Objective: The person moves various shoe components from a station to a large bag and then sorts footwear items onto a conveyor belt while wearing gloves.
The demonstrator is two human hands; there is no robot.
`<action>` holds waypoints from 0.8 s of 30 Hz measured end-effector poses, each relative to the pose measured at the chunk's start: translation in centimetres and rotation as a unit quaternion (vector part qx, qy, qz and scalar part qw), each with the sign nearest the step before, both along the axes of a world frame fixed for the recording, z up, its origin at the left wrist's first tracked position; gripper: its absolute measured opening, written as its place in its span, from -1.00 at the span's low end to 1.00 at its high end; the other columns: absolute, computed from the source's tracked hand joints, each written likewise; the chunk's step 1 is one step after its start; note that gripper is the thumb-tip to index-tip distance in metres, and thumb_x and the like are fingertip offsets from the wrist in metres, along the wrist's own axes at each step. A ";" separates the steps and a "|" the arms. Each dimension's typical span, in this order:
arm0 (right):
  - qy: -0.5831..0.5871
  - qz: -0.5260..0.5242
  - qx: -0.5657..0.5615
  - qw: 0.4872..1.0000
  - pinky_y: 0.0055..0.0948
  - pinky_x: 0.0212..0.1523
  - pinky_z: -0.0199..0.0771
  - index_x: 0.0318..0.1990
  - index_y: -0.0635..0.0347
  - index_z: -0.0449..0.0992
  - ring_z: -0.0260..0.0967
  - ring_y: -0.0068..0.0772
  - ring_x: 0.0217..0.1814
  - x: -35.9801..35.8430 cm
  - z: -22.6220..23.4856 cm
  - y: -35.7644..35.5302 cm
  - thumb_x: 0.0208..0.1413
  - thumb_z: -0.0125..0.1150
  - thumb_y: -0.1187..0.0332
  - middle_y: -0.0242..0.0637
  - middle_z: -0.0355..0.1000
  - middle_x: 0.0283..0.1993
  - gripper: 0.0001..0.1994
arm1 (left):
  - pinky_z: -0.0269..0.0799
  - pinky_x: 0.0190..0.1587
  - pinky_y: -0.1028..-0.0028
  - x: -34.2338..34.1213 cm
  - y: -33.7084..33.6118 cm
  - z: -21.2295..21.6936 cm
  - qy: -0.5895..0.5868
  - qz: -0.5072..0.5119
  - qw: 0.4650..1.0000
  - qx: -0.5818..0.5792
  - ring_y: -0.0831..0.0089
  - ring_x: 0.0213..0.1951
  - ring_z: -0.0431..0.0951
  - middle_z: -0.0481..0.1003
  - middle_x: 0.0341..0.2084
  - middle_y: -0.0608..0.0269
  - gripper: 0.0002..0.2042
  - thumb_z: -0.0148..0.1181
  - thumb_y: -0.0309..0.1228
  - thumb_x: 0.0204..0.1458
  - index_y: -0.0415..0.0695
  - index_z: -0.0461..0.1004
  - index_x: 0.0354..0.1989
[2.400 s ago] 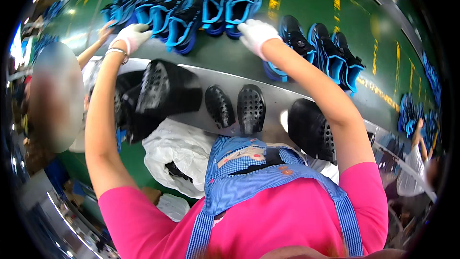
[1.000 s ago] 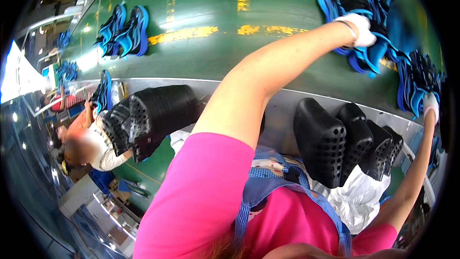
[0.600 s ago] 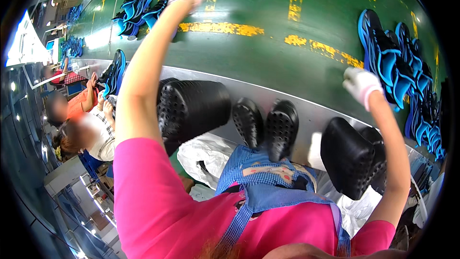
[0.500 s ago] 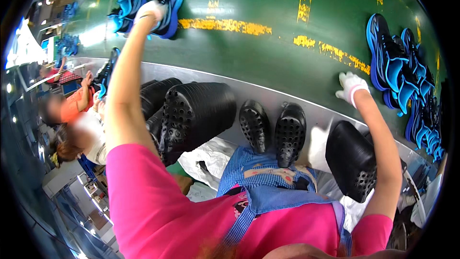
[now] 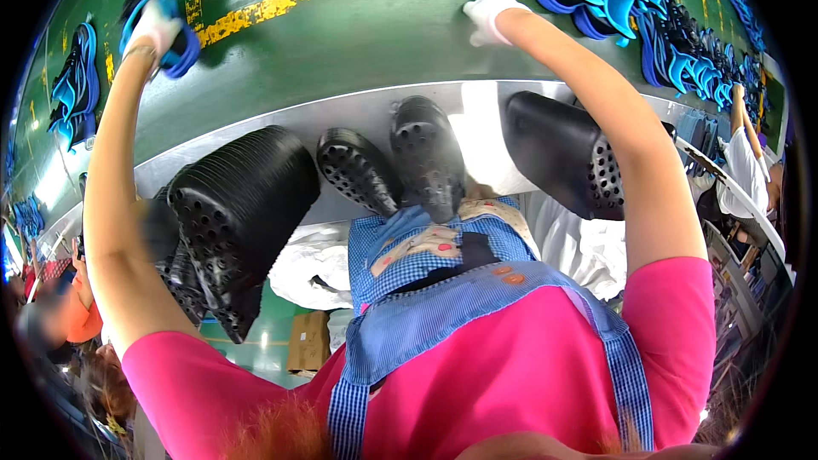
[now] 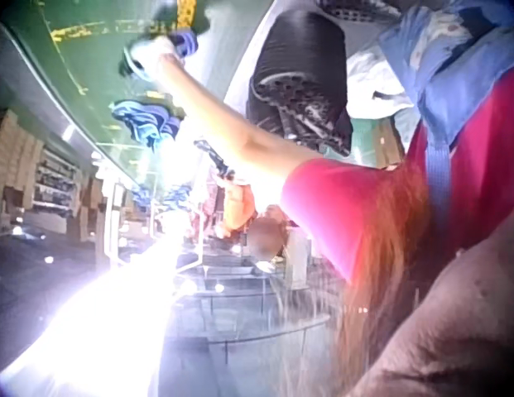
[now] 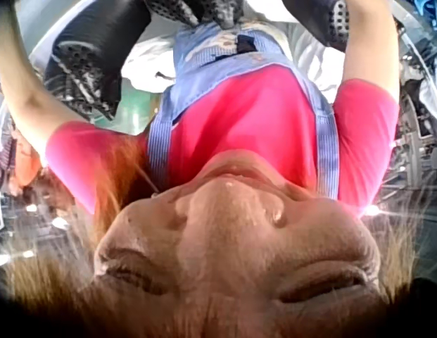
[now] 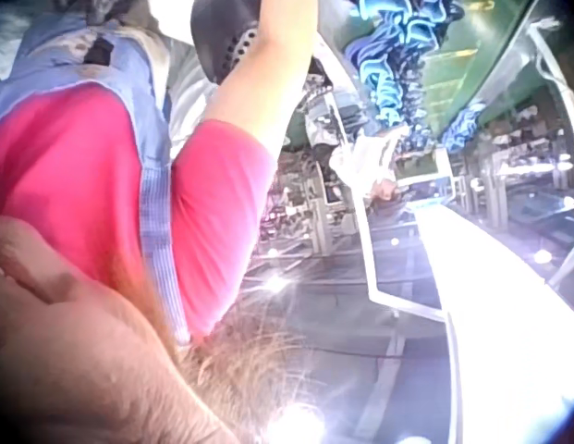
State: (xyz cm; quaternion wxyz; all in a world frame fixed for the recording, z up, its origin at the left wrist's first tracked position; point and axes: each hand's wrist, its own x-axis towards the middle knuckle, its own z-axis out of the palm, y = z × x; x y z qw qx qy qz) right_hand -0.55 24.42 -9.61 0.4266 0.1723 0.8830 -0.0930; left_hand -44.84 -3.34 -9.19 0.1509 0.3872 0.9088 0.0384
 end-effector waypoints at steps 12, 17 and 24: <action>0.427 0.002 -0.015 0.904 -0.21 -0.18 0.38 -0.22 0.15 0.39 0.37 -0.04 -0.20 13.8 17.2 0.2 0.07 0.07 0.20 -0.11 0.40 -0.28 -0.77 | 0.43 -0.15 0.20 37.9 25.8 2.7 -0.081 -0.270 0.874 0.396 -0.04 -0.22 0.51 0.48 -0.26 -0.19 -0.60 -0.07 -0.51 -0.04 -0.30 0.24 0.04; 0.453 -0.115 -0.043 0.883 -0.26 -0.20 0.37 -0.25 0.17 0.44 0.38 -0.09 -0.22 20.3 20.2 -2.0 0.01 0.14 0.30 -0.18 0.41 -0.29 -0.81 | 0.33 0.03 0.31 39.8 19.4 14.1 -0.235 -0.254 0.924 0.163 0.11 -0.05 0.45 0.40 -0.05 -0.14 -0.45 0.06 -0.29 0.02 -0.04 0.14 0.24; 0.477 -0.059 -0.242 0.843 -0.25 -0.15 0.38 -0.25 0.14 0.47 0.39 -0.14 -0.21 18.8 19.7 -9.6 -0.02 0.16 0.26 -0.20 0.42 -0.32 -0.79 | 0.27 0.09 0.20 39.9 -4.4 8.4 0.054 0.059 0.994 0.076 -0.12 0.03 0.32 0.21 0.07 -0.23 -0.48 0.04 -0.16 0.05 -0.03 0.20 0.19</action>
